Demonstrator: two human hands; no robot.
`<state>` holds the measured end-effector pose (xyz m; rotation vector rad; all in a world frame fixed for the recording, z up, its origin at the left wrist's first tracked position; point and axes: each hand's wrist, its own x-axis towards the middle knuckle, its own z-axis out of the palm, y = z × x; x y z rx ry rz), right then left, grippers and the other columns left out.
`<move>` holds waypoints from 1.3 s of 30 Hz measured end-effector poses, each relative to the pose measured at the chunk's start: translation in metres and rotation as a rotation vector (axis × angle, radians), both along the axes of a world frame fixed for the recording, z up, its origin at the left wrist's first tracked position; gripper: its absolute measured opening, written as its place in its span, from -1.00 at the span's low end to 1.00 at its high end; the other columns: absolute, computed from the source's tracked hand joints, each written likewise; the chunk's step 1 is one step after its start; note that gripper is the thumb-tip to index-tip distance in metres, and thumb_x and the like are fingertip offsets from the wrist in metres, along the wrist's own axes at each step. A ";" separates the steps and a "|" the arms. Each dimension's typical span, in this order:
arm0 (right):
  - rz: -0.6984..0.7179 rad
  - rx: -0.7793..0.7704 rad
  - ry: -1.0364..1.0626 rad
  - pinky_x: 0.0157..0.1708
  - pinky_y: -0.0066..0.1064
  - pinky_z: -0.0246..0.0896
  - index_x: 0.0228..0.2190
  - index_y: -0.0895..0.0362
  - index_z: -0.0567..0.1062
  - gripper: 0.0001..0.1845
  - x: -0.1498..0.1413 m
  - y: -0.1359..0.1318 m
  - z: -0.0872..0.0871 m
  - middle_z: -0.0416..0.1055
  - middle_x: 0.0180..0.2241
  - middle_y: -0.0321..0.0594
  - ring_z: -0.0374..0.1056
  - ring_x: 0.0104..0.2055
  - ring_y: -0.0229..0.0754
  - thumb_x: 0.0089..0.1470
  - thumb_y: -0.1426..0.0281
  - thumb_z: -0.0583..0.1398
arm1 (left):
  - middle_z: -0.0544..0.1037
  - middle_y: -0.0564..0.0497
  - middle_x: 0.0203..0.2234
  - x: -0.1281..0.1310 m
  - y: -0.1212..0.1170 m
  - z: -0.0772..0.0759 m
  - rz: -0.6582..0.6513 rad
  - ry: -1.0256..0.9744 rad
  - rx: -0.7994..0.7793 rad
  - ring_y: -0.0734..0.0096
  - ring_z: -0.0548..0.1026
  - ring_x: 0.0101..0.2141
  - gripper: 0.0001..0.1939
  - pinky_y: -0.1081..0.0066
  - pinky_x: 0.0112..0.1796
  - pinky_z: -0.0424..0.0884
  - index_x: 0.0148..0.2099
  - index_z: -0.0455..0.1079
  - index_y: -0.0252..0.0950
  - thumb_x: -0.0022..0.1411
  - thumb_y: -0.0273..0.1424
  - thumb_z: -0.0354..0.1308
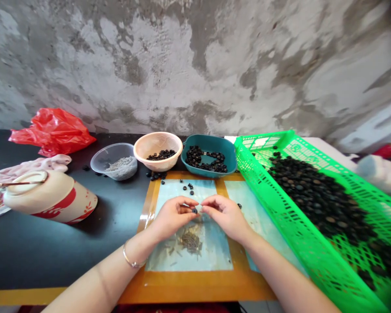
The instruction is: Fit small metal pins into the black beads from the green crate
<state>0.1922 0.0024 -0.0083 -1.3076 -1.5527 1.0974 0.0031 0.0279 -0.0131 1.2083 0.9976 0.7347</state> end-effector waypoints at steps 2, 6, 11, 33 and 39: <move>-0.016 -0.064 0.040 -0.37 -0.37 0.33 -0.40 0.16 0.52 -0.92 -0.003 -0.001 0.000 0.53 -0.45 -0.25 0.43 -0.41 -0.19 0.04 0.39 0.26 | 0.59 -0.07 -0.33 0.002 -0.003 0.002 -0.002 0.005 0.020 0.34 0.55 -0.33 -0.75 0.36 -0.25 0.47 -0.23 0.47 -0.37 -0.03 -0.47 0.33; -0.024 -0.089 -0.031 -0.39 -0.39 0.30 -0.46 0.17 0.55 -0.94 -0.008 -0.001 0.002 0.53 -0.48 -0.25 0.41 -0.43 -0.20 0.00 0.43 0.27 | 0.61 -0.09 -0.33 0.004 -0.007 0.001 -0.011 0.021 0.063 0.32 0.55 -0.32 -0.76 0.34 -0.23 0.47 -0.23 0.47 -0.37 -0.01 -0.47 0.31; -0.051 -0.088 -0.077 -0.42 -0.41 0.26 -0.48 0.15 0.56 -0.93 -0.010 -0.002 0.003 0.52 -0.50 -0.27 0.39 -0.45 -0.21 0.01 0.44 0.28 | 0.59 -0.07 -0.32 0.004 -0.009 -0.005 0.007 0.083 0.196 0.33 0.55 -0.33 -0.75 0.35 -0.25 0.49 -0.17 0.47 -0.34 0.04 -0.48 0.27; -0.108 -0.041 -0.077 -0.40 -0.42 0.25 -0.55 0.14 0.52 -0.82 -0.014 -0.007 -0.001 0.50 -0.53 -0.26 0.41 -0.45 -0.19 0.05 0.36 0.22 | 0.57 -0.01 -0.37 -0.002 -0.015 -0.001 0.065 0.274 0.876 0.37 0.52 -0.31 -0.85 0.41 -0.24 0.45 -0.22 0.47 -0.30 0.14 -0.58 0.24; -0.099 -0.014 -0.080 -0.42 -0.44 0.21 -0.54 0.14 0.49 -0.79 -0.015 -0.010 -0.005 0.47 -0.54 -0.28 0.38 -0.46 -0.21 0.08 0.34 0.20 | 0.59 -0.01 -0.33 -0.002 -0.017 -0.004 0.070 0.288 0.908 0.36 0.54 -0.27 -0.80 0.41 -0.19 0.47 -0.18 0.46 -0.29 0.14 -0.61 0.23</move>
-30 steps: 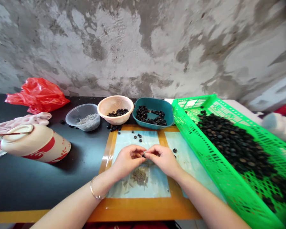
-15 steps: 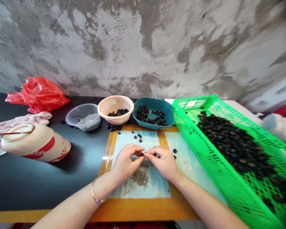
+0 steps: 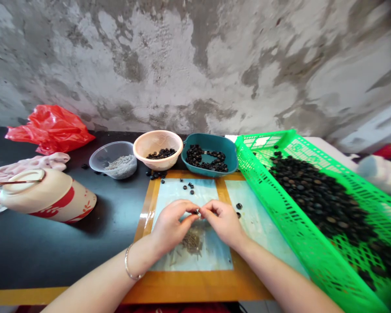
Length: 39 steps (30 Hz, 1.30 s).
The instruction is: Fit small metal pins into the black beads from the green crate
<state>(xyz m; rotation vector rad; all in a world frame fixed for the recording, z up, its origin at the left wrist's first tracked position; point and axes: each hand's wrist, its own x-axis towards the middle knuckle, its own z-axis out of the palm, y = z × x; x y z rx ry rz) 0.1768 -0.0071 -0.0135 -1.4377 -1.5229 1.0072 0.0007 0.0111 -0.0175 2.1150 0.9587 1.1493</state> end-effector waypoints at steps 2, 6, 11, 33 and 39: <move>-0.001 0.026 -0.013 -0.42 -0.44 0.19 -0.54 0.13 0.48 -0.80 -0.001 -0.001 -0.001 0.47 -0.54 -0.28 0.37 -0.46 -0.21 0.09 0.35 0.19 | 0.59 0.01 -0.34 0.000 -0.002 -0.002 -0.005 0.013 -0.016 0.38 0.54 -0.29 -0.77 0.42 -0.21 0.47 -0.16 0.45 -0.28 0.12 -0.62 0.24; -0.015 0.093 -0.056 -0.40 -0.42 0.18 -0.53 0.13 0.49 -0.81 -0.003 -0.002 0.000 0.46 -0.53 -0.28 0.36 -0.45 -0.21 0.09 0.36 0.19 | 0.59 0.01 -0.34 0.003 -0.006 -0.003 0.065 0.020 -0.033 0.40 0.54 -0.32 -0.69 0.43 -0.22 0.49 -0.10 0.45 -0.28 0.09 -0.63 0.26; -0.072 0.057 0.036 -0.41 -0.42 0.19 -0.52 0.13 0.48 -0.79 -0.003 -0.002 -0.001 0.45 -0.53 -0.29 0.36 -0.44 -0.20 0.11 0.32 0.19 | 0.58 0.04 -0.38 0.007 -0.006 0.003 0.151 -0.013 -0.030 0.41 0.55 -0.36 -0.70 0.44 -0.25 0.50 -0.12 0.46 -0.28 0.07 -0.60 0.30; -0.020 -0.048 0.202 -0.40 -0.42 0.26 -0.51 0.15 0.52 -0.78 0.000 0.004 0.003 0.49 -0.52 -0.27 0.39 -0.45 -0.21 0.08 0.29 0.23 | 0.57 -0.02 -0.36 0.009 0.001 0.003 0.133 -0.158 -0.242 0.33 0.54 -0.30 -0.90 0.35 -0.23 0.49 -0.29 0.52 -0.27 0.10 -0.52 0.24; 0.020 -0.065 0.231 -0.33 -0.38 0.29 -0.32 0.17 0.53 -0.78 0.006 0.008 0.004 0.52 -0.39 -0.23 0.40 -0.36 -0.20 0.05 0.27 0.26 | 0.54 -0.06 -0.31 0.007 0.009 0.004 0.062 -0.329 -0.478 0.33 0.54 -0.28 -0.88 0.37 -0.26 0.50 -0.28 0.55 -0.30 0.06 -0.46 0.28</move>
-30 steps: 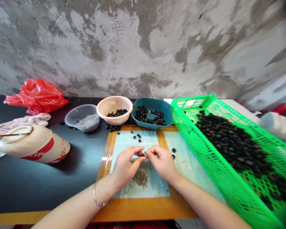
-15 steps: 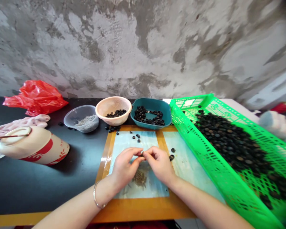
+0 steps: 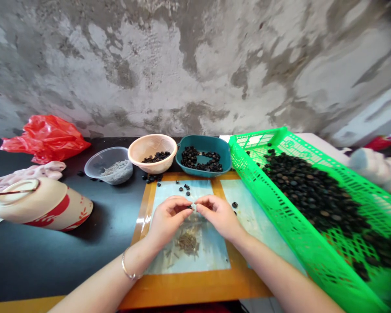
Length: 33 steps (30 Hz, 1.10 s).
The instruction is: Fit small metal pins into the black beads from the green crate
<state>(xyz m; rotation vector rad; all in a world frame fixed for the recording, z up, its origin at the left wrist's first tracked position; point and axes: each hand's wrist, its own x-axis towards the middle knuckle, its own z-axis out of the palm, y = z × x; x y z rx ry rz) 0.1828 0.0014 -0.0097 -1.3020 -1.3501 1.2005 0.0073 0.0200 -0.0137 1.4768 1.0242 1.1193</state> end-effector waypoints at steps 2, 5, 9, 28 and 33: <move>0.024 -0.002 -0.019 -0.35 -0.38 0.29 -0.37 0.16 0.52 -0.81 -0.001 -0.001 0.000 0.50 -0.42 -0.24 0.39 -0.38 -0.21 0.05 0.27 0.25 | 0.55 -0.07 -0.31 -0.001 0.000 0.001 -0.016 -0.005 -0.004 0.30 0.54 -0.25 -0.90 0.34 -0.22 0.51 -0.31 0.56 -0.30 0.05 -0.46 0.29; 0.043 0.002 -0.027 -0.38 -0.40 0.28 -0.43 0.15 0.50 -0.81 -0.002 -0.001 0.001 0.47 -0.47 -0.27 0.36 -0.41 -0.21 0.06 0.27 0.25 | 0.56 -0.06 -0.33 -0.003 0.000 0.004 -0.048 0.045 0.012 0.30 0.54 -0.26 -0.90 0.31 -0.20 0.51 -0.31 0.57 -0.28 0.05 -0.47 0.27; 0.023 -0.004 -0.050 -0.45 -0.42 0.21 -0.47 0.15 0.49 -0.80 -0.002 -0.001 -0.001 0.43 -0.53 -0.30 0.31 -0.48 -0.24 0.05 0.27 0.24 | 0.57 -0.06 -0.33 -0.004 -0.002 0.008 -0.070 0.120 0.045 0.28 0.55 -0.26 -0.86 0.32 -0.22 0.51 -0.27 0.59 -0.25 0.08 -0.48 0.26; -0.065 0.024 -0.031 -0.42 -0.40 0.29 -0.55 0.13 0.52 -0.84 -0.014 -0.006 -0.009 0.48 -0.56 -0.28 0.39 -0.48 -0.20 0.00 0.34 0.24 | 0.60 -0.01 -0.41 0.000 -0.010 0.002 0.037 0.174 0.126 0.37 0.56 -0.37 -0.84 0.40 -0.30 0.53 -0.36 0.61 -0.21 0.06 -0.56 0.26; -0.027 0.054 -0.221 -0.36 -0.36 0.31 -0.44 0.11 0.58 -0.85 0.002 0.001 0.004 0.54 -0.47 -0.24 0.43 -0.40 -0.15 0.05 0.33 0.22 | 0.61 -0.03 -0.38 0.004 -0.006 0.001 0.011 0.056 0.024 0.32 0.57 -0.31 -0.88 0.35 -0.23 0.54 -0.33 0.61 -0.23 0.05 -0.49 0.28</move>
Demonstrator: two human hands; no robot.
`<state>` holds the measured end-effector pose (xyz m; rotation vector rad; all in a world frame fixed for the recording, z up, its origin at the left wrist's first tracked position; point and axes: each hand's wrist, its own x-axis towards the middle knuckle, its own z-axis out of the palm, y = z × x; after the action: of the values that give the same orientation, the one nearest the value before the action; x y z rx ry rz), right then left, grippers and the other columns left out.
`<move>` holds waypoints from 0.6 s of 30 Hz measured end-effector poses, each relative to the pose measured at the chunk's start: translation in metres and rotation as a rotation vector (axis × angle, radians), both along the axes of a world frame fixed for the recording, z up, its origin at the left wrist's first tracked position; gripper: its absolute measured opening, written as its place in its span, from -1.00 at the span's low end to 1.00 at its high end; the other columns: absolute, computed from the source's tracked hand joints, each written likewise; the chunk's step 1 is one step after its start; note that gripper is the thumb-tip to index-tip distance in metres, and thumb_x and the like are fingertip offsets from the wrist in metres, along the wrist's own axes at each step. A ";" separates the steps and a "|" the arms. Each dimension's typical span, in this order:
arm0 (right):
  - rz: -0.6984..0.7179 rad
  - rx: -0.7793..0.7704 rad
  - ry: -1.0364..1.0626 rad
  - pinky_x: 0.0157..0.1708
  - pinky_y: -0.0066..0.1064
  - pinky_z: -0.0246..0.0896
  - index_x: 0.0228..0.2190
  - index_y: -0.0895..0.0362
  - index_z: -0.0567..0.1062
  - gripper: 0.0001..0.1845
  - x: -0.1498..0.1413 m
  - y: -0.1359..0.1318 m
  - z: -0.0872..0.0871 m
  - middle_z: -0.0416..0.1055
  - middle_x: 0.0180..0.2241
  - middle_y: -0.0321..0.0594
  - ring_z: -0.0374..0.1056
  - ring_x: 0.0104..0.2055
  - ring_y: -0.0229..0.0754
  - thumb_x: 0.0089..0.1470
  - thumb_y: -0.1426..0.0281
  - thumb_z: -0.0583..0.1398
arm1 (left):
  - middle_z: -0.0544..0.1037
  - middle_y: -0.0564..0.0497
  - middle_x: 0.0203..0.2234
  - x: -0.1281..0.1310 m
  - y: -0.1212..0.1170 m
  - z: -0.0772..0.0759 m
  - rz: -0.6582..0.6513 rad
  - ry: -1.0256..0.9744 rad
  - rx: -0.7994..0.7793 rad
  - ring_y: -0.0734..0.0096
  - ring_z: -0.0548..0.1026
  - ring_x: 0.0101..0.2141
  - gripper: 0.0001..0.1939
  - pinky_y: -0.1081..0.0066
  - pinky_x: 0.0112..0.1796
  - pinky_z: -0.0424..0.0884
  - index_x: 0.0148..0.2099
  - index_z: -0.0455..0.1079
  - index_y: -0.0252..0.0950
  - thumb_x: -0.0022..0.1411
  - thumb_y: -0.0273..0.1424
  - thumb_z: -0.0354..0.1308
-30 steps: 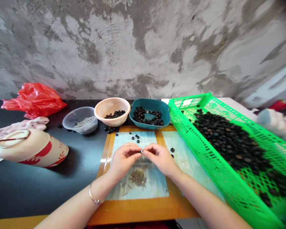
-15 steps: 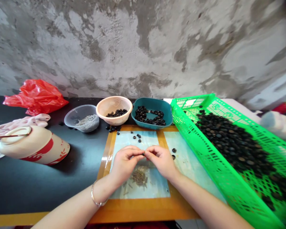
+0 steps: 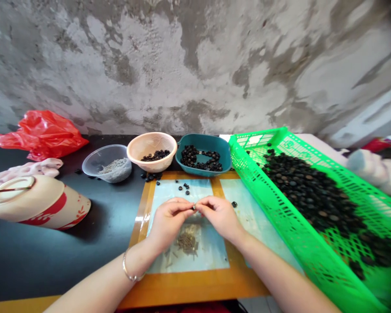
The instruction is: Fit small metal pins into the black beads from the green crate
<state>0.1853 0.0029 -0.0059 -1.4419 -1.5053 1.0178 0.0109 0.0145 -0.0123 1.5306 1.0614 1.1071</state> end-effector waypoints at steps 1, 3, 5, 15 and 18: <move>0.015 0.007 -0.064 -0.31 -0.33 0.31 -0.37 0.10 0.60 -0.86 0.011 0.002 0.004 0.56 -0.41 -0.22 0.44 -0.36 -0.13 0.05 0.34 0.23 | 0.61 -0.04 -0.36 0.001 0.001 0.000 -0.003 -0.044 -0.051 0.30 0.58 -0.29 -0.89 0.34 -0.22 0.54 -0.33 0.61 -0.24 0.05 -0.47 0.28; 0.060 -0.004 -0.207 -0.26 -0.31 0.31 -0.21 0.08 0.59 -0.76 0.040 0.004 0.012 0.56 -0.32 -0.20 0.45 -0.31 -0.11 0.04 0.37 0.25 | 0.61 -0.05 -0.31 0.000 0.003 -0.002 0.010 -0.143 -0.181 0.30 0.60 -0.31 -0.88 0.32 -0.21 0.55 -0.30 0.59 -0.28 0.04 -0.44 0.29; 0.118 -0.020 -0.421 -0.26 -0.30 0.28 -0.20 0.05 0.59 -0.72 0.071 0.005 0.017 0.54 -0.32 -0.22 0.42 -0.30 -0.09 -0.04 0.43 0.29 | 0.62 -0.05 -0.31 -0.002 0.005 -0.005 0.037 -0.231 -0.302 0.32 0.62 -0.34 -0.85 0.34 -0.21 0.55 -0.28 0.57 -0.31 0.04 -0.41 0.31; 0.274 -0.057 -0.772 -0.18 -0.28 0.22 -0.43 0.05 0.57 -0.80 0.108 0.004 0.014 0.50 -0.34 -0.22 0.37 -0.18 0.00 -0.17 0.55 0.34 | 0.63 -0.03 -0.33 -0.009 0.010 -0.008 0.020 -0.309 -0.437 0.32 0.63 -0.34 -0.77 0.39 -0.20 0.54 -0.28 0.55 -0.33 -0.04 -0.38 0.39; 0.184 -0.087 -0.693 -0.22 -0.31 0.25 -0.39 0.05 0.56 -0.86 0.108 0.004 0.022 0.52 -0.32 -0.24 0.41 -0.22 -0.05 -0.07 0.51 0.29 | 0.63 -0.03 -0.36 -0.008 0.007 -0.005 0.009 -0.304 -0.448 0.30 0.63 -0.34 -0.76 0.38 -0.21 0.54 -0.27 0.54 -0.34 -0.03 -0.37 0.38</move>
<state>0.2935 0.0065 0.0162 -1.8581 -2.1325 0.7178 0.0032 0.0213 -0.0169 0.9719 1.0202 0.9872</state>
